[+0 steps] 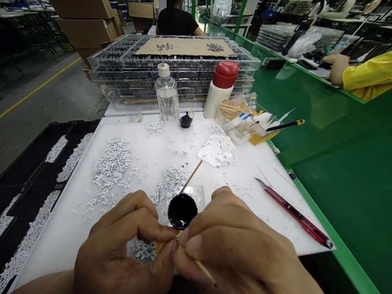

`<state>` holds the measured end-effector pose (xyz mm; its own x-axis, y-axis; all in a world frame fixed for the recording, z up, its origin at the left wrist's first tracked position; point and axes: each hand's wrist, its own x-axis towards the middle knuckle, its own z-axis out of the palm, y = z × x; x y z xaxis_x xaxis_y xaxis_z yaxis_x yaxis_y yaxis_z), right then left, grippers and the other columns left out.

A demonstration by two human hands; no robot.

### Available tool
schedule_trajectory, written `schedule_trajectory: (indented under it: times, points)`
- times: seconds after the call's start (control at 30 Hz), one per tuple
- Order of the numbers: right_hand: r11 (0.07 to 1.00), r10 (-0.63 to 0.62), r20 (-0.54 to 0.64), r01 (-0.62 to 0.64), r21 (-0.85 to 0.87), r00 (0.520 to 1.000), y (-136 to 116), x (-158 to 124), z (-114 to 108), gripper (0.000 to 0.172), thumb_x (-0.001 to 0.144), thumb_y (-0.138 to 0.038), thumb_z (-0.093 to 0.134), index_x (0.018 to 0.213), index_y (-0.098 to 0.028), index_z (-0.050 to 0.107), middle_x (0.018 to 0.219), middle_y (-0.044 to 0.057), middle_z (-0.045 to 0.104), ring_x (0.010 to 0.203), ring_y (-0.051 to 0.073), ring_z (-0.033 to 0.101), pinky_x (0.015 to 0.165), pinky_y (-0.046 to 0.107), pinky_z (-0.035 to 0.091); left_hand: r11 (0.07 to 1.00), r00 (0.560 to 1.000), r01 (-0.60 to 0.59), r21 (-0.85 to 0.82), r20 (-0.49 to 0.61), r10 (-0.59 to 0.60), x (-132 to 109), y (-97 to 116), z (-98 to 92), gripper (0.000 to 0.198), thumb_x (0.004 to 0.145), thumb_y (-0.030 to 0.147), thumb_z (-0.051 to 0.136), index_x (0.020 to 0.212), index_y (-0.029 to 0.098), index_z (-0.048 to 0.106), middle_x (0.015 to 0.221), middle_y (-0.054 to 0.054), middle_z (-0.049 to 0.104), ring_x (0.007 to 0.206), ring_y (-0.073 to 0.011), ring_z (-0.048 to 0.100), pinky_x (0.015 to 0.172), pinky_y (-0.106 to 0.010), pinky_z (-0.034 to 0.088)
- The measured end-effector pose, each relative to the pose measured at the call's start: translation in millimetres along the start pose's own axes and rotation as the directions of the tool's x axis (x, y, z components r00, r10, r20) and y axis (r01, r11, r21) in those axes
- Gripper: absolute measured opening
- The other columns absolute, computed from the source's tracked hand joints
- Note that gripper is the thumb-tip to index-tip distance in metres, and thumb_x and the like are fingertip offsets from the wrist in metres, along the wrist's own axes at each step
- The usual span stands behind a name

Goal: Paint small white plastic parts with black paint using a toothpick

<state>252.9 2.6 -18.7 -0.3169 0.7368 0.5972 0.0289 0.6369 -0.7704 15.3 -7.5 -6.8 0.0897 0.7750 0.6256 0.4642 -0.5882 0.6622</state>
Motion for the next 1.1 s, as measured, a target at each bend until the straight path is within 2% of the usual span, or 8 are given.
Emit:
schedule_trajectory:
  times: [0.17, 0.23, 0.33, 0.43, 0.53, 0.7, 0.9, 1.1]
  points:
    - [1.0, -0.001, 0.002, 0.001, -0.028, 1.0, 2.2, -0.8, -1.9, 0.046, 0.112, -0.015, 0.096, 0.153, -0.034, 0.087, 0.107, 0.003, 0.09, 0.073, 0.021, 0.073, 0.083, 0.047, 0.074, 1.0, 1.0, 0.004, -0.005, -0.008, -0.004, 0.1, -1.4, 0.6, 0.021, 0.094, 0.005, 0.073, 0.092, 0.025, 0.067, 0.074, 0.011, 0.061, 0.059, -0.0072, 0.061, 0.058, -0.025, 0.048]
    - [1.0, -0.009, 0.015, 0.01, -0.023, 1.0, 4.6, -1.2, -0.1, 0.05, 0.111, -0.015, 0.097, 0.155, -0.035, 0.085, 0.107, 0.003, 0.09, 0.074, 0.021, 0.074, 0.082, 0.045, 0.074, 1.0, 1.0, -0.012, -0.008, 0.001, 0.012, -0.1, -2.3, 0.8, 0.021, 0.093, 0.006, 0.073, 0.093, 0.026, 0.067, 0.075, 0.011, 0.062, 0.06, -0.0076, 0.062, 0.058, -0.025, 0.048]
    - [0.999, -0.045, -0.039, 0.045, 0.001, 0.998, 6.7, -2.3, 5.0, 0.058, 0.111, -0.014, 0.097, 0.161, -0.038, 0.081, 0.109, 0.002, 0.09, 0.077, 0.022, 0.075, 0.076, 0.041, 0.072, 1.0, 1.0, -0.007, -0.005, 0.004, 0.007, -0.9, -2.3, 0.9, 0.021, 0.091, 0.006, 0.073, 0.094, 0.026, 0.067, 0.075, 0.011, 0.062, 0.06, -0.0082, 0.062, 0.059, -0.026, 0.049]
    - [0.999, -0.046, -0.091, 0.044, -0.017, 0.995, 5.6, -2.4, 9.4, 0.048, 0.113, -0.014, 0.094, 0.154, -0.036, 0.084, 0.107, 0.003, 0.089, 0.082, 0.023, 0.078, 0.071, 0.039, 0.07, 1.0, 1.0, 0.013, -0.015, 0.007, -0.013, -2.6, -1.4, 0.2, 0.023, 0.09, 0.005, 0.074, 0.094, 0.026, 0.067, 0.076, 0.01, 0.062, 0.06, -0.0084, 0.062, 0.059, -0.027, 0.049]
    - [0.998, -0.008, -0.114, 0.001, -0.06, 0.994, 2.2, -0.1, 12.4, 0.034, 0.115, -0.015, 0.092, 0.144, -0.033, 0.088, 0.105, 0.005, 0.089, 0.084, 0.025, 0.08, 0.074, 0.042, 0.072, 1.0, 1.0, 0.018, -0.022, 0.007, -0.018, -4.2, -0.8, -1.0, 0.023, 0.09, 0.004, 0.075, 0.094, 0.026, 0.068, 0.077, 0.01, 0.061, 0.061, -0.0088, 0.061, 0.06, -0.028, 0.049]
    - [0.995, 0.022, -0.199, -0.041, -0.092, 0.98, -2.2, 5.8, 17.1, 0.026, 0.113, -0.015, 0.095, 0.134, -0.03, 0.091, 0.102, 0.004, 0.089, 0.078, 0.023, 0.077, 0.074, 0.044, 0.07, 1.0, 1.0, -0.003, -0.007, 0.017, 0.004, -3.3, 0.3, -1.4, 0.026, 0.089, 0.001, 0.072, 0.093, 0.026, 0.067, 0.076, 0.01, 0.061, 0.062, -0.009, 0.063, 0.061, -0.028, 0.05]
    - [0.99, -0.02, -0.161, -0.004, -0.144, 0.987, 0.5, 4.4, 16.2, 0.019, 0.117, -0.015, 0.089, 0.133, -0.025, 0.088, 0.102, 0.005, 0.088, 0.079, 0.021, 0.072, 0.075, 0.043, 0.068, 1.0, 1.0, 0.01, -0.01, 0.009, -0.01, -1.3, 0.5, -0.4, 0.026, 0.088, 0.001, 0.073, 0.092, 0.026, 0.068, 0.074, 0.009, 0.062, 0.059, -0.0101, 0.063, 0.058, -0.029, 0.048]
    - [0.993, -0.006, -0.16, -0.013, -0.114, 0.987, 2.3, 3.1, 18.9, 0.031, 0.112, -0.008, 0.088, 0.138, -0.026, 0.088, 0.107, 0.005, 0.089, 0.086, 0.024, 0.078, 0.076, 0.045, 0.07, 1.0, 1.0, 0.01, -0.019, 0.013, -0.01, -2.9, -1.6, -0.2, 0.028, 0.086, 0.0, 0.074, 0.093, 0.026, 0.069, 0.075, 0.008, 0.064, 0.059, -0.0109, 0.063, 0.056, -0.029, 0.047]
